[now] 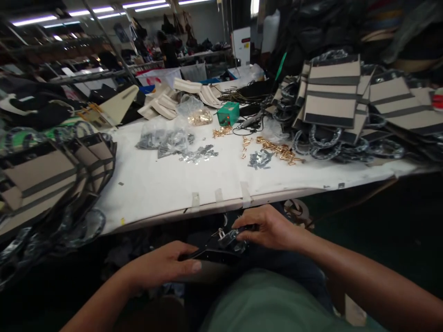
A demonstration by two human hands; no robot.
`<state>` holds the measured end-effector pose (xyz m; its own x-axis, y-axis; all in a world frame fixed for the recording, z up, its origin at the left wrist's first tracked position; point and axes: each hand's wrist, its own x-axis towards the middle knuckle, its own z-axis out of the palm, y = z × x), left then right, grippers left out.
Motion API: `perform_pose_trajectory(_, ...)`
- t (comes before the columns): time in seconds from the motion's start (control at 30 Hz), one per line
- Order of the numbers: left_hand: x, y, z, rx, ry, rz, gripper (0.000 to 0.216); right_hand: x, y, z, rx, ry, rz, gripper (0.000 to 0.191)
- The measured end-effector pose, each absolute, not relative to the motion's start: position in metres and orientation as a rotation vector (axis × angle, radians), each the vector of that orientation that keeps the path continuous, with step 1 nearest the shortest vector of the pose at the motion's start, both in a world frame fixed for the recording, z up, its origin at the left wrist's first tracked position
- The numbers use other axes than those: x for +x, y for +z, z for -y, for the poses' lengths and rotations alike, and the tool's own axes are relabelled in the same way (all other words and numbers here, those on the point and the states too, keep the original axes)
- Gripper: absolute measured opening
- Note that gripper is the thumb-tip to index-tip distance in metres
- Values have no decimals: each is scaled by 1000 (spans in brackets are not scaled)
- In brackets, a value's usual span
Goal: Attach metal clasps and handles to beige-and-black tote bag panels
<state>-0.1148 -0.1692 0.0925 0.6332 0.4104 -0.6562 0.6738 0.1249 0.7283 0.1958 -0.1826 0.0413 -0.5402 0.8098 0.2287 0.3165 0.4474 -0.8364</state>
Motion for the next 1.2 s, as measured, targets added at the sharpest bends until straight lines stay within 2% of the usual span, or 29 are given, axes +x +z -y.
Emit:
perform_pose_trajectory(0.1, -103, 80, 160, 1353, -158, -838, 53, 202, 40, 188, -970, 1042, 2000, 22)
perform_pose_trajectory(0.23, -95, 64, 149, 1359, 72, -973, 66, 207, 20, 194, -1168, 1150, 1764, 22)
perform_pose_trajectory(0.4, -82, 46, 119, 1706, 160, -1152, 42, 206, -2, 193, -1382, 1240, 1540, 19)
perform_pose_trajectory(0.6, -61, 16, 61, 1718, 183, -1247, 41, 207, -25, 174, -1618, 1367, 1247, 32)
perform_pose_trajectory(0.67, -53, 10, 44, 1739, 202, -1240, 38, 209, -32, 167, -1671, 1252, 1264, 32)
perform_pose_trajectory(0.77, -44, 4, 23, 1725, 253, -1296, 40, 212, -35, 161, -1694, 913, 1437, 32)
perform_pose_trajectory(0.93, -39, -5, 6, 1652, 282, -1330, 38, 207, -11, 160, -1797, 448, 1804, 41)
perform_pose_trajectory(1.03, -39, -7, 5, 1675, 269, -1351, 36, 196, 5, 149, -1746, 396, 1979, 41)
perform_pose_trajectory(1.2, -41, -7, 8, 1707, 317, -1354, 43, 174, 4, 117, -1652, 563, 2295, 44)
